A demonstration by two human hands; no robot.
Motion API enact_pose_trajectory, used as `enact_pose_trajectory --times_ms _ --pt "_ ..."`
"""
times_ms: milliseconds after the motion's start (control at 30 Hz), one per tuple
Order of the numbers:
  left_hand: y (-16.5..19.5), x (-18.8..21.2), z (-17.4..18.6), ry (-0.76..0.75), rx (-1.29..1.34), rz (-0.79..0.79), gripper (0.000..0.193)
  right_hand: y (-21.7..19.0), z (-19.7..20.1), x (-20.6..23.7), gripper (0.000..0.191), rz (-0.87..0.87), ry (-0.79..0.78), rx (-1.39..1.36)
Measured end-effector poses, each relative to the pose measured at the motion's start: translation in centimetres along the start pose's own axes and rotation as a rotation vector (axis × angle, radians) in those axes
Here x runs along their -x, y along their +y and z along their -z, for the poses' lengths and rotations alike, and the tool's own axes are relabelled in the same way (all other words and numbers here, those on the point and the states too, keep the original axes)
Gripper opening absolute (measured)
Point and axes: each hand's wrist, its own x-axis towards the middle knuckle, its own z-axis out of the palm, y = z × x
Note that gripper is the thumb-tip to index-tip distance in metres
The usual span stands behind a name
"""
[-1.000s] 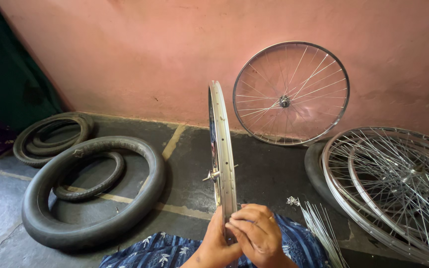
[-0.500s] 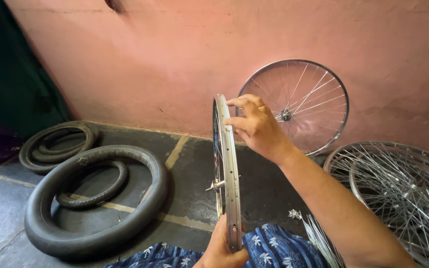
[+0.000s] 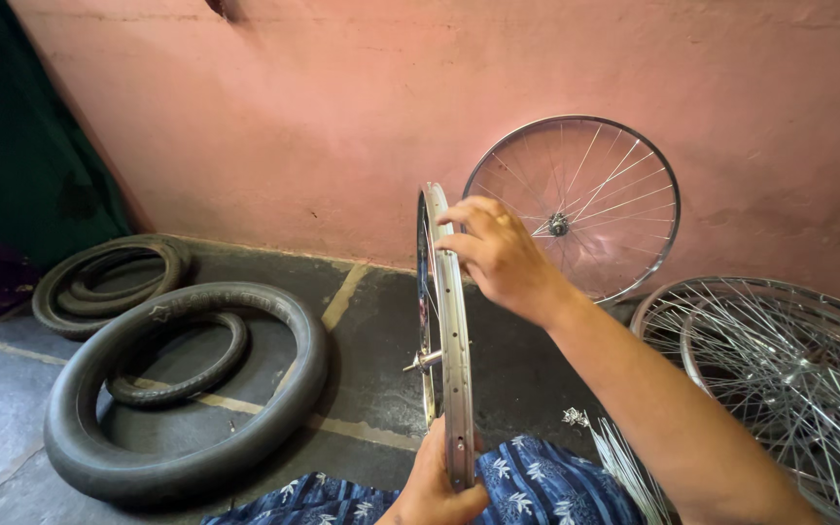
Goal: The person laces a bicycle wheel by inserting spokes through the hub and rim. They rotate the wheel and continue adding spokes one at a time, working on the floor with other wheels and tires nearby.
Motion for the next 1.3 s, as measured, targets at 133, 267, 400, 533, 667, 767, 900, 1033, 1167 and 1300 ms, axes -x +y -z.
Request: enact_pose_trajectory --times_ms 133,267,400,533,667,767,900,1033,1167,1300 --pt "0.4 0.3 0.3 0.004 0.054 0.056 0.049 -2.0 0.4 6.0 0.05 -0.189 0.061 -0.074" --pt "1.3 0.5 0.3 -0.013 0.172 0.206 0.051 -2.0 -1.8 17.0 0.038 -0.493 0.067 -0.067" --pt "1.8 0.6 0.3 -0.016 0.136 0.221 0.055 -0.7 -5.1 30.9 0.042 -1.08 -0.208 0.007" --pt "1.5 0.0 -0.1 0.047 0.044 0.093 0.063 -0.1 -5.7 42.4 0.072 -1.506 -0.577 0.216" --pt "1.6 -1.8 1.2 0.184 0.153 -0.011 0.072 -1.1 -4.6 46.4 0.066 -1.646 -0.811 0.347" --pt "2.6 -4.0 3.8 0.261 0.148 0.022 0.069 -0.9 -3.9 44.0 0.062 -1.673 -0.849 0.36" --pt "5.2 -6.6 7.3 0.283 0.117 0.023 0.07 -3.6 0.7 37.5 0.057 -1.679 -0.842 0.375" --pt "7.3 -8.0 9.2 0.281 0.183 0.128 0.066 -4.4 0.4 39.7 0.052 -1.653 -0.815 0.387" --pt "7.9 -9.0 9.9 0.282 0.158 0.093 0.066 -2.8 -4.3 47.8 0.047 -1.616 -0.788 0.4" --pt "7.8 -9.3 11.0 0.304 0.103 0.092 0.066 -4.3 -4.2 49.2 0.042 -1.567 -0.75 0.422"
